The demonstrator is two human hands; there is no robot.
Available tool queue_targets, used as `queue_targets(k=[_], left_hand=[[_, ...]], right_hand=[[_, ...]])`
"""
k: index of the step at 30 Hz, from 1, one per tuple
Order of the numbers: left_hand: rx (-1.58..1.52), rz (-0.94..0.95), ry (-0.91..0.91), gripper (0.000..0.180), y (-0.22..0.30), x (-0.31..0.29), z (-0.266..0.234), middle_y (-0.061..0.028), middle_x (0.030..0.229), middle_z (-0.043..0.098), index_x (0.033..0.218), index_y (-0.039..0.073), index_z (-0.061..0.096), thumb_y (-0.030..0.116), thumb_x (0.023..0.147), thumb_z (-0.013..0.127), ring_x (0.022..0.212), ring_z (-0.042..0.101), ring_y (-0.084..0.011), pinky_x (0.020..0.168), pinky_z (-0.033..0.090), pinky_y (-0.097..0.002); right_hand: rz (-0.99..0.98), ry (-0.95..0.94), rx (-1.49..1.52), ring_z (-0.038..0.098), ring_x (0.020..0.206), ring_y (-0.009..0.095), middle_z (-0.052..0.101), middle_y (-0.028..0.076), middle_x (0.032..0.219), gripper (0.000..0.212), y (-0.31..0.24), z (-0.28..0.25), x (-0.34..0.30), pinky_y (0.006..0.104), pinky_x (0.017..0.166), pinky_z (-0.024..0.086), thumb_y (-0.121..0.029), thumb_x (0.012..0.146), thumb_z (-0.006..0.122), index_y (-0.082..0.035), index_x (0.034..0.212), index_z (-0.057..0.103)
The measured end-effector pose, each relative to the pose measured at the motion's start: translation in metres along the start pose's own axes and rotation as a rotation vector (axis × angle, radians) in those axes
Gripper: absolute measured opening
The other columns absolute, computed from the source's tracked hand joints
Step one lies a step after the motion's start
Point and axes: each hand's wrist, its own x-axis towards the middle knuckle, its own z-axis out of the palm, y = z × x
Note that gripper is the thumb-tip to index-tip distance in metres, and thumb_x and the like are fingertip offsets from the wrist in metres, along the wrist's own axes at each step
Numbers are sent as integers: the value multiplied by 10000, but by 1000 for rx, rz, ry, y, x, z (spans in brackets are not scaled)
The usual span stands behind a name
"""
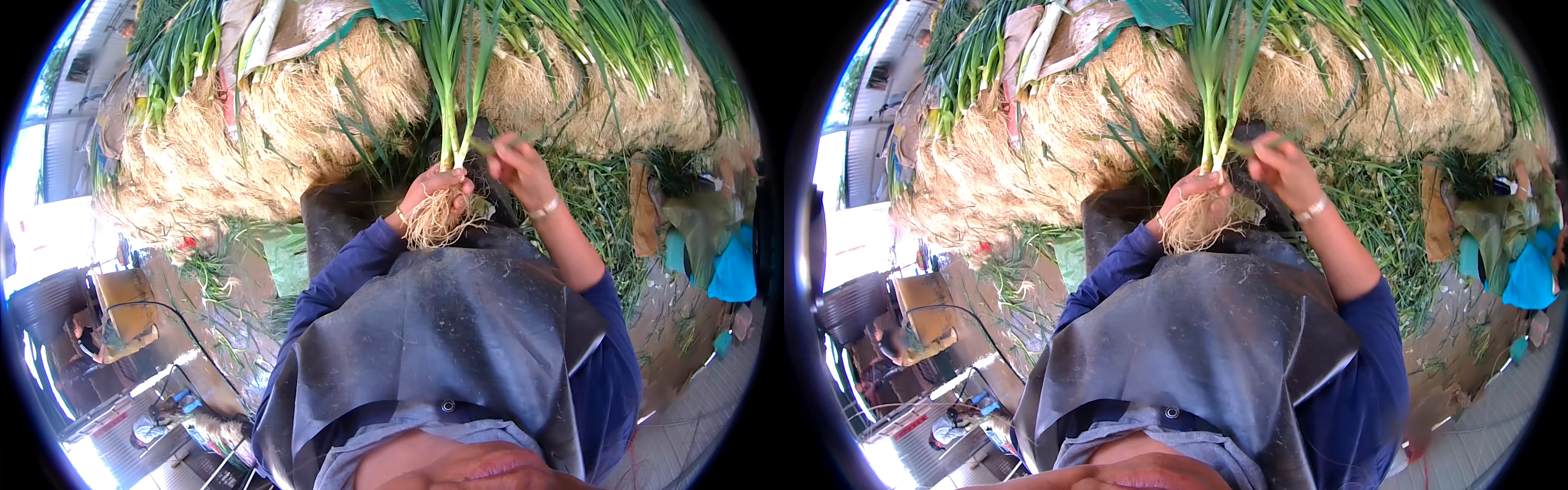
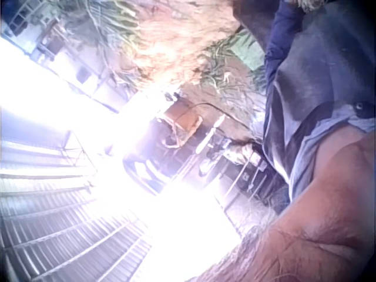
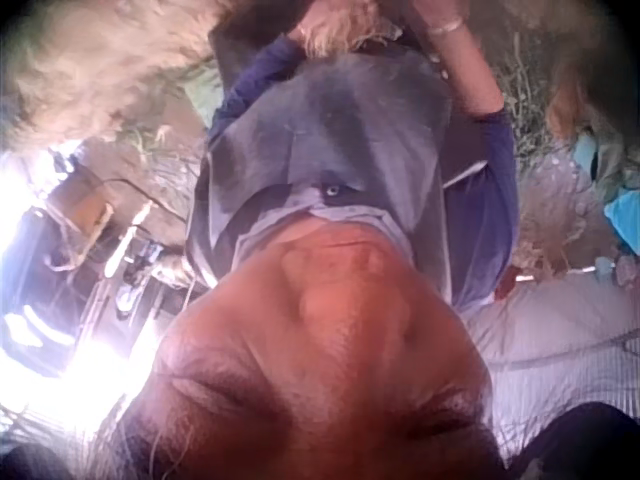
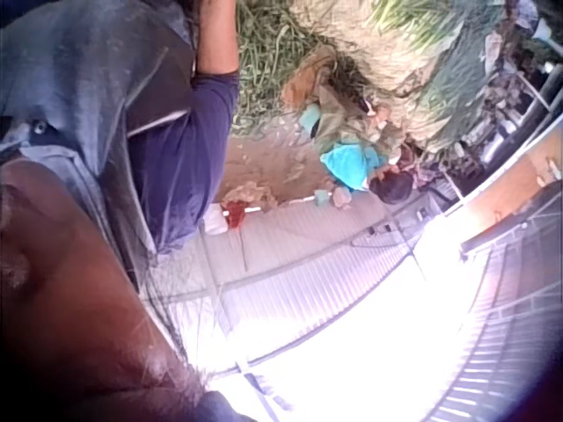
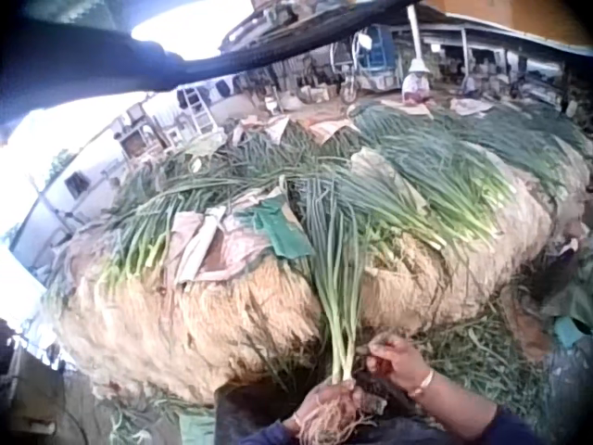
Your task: The person sorts green onions by hand, picking them up from a pile, removing damaged leaves, and placing them into a separate bunch.
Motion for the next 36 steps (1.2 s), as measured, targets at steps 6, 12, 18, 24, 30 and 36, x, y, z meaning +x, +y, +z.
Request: queue_targets(k=[6, 12, 18, 24, 30, 36], left_hand=[[-238, -5, -190, 222, 7, -4, -10, -45, 757, 514, 1063, 62, 480, 109, 867, 574, 576, 480, -121, 507, 402, -239], [-104, 131, -473, 211, 21, -15, 18, -54, 711, 485, 889, 78, 461, 79, 772, 636, 563, 492, -158, 466, 405, -263], [-139, -57, -58, 112, 2, 21, -7, -44, 745, 506, 886, 74, 481, 119, 855, 579, 617, 513, -139, 552, 436, -277], [-188, -9, -154, 119, 13, 11, -12, -29, 719, 496, 850, 73, 494, 148, 859, 585, 606, 489, -136, 567, 426, -266], [-152, -35, -89, 178, 9, 14, 27, -111, 1125, 615, 1048, 61, 548, 146, 893, 568, 1055, 579, -255, 905, 469, -399], [85, -104, -53, 260, -22, 33, 26, -116, 990, 625, 1067, 32, 512, 0, 827, 606, 842, 633, -192, 697, 534, -312]], right_hand=[[310, -7, -102, 612, 717, 172, 621, 72, 859, 51, 4, -122, -91, 294, 622, 506, -132, 896, 566, -85, 886, 551], [-88, 399, -1510, 590, 838, 344, 601, 200, 904, 171, -35, -120, -26, 409, 725, 488, -178, 917, 486, -50, 976, 584], [-618, 617, -1965, 584, 971, 339, 596, 209, 1047, 255, -100, -90, 145, 404, 843, 482, -131, 873, 500, 16, 1075, 551], [-77, 465, -1407, 538, 697, 186, 570, 102, 769, 310, -155, -48, 139, 333, 636, 441, -282, 843, 572, 11, 947, 564], [-31, 258, -1347, 520, 650, 144, 539, 39, 736, 325, -73, -5, -19, 291, 598, 441, -362, 917, 524, -37, 911, 517], [-93, 287, -740, 549, 711, 199, 581, 77, 813, 370, 8, -23, 31, 343, 658, 447, -374, 905, 538, -11, 977, 548]])
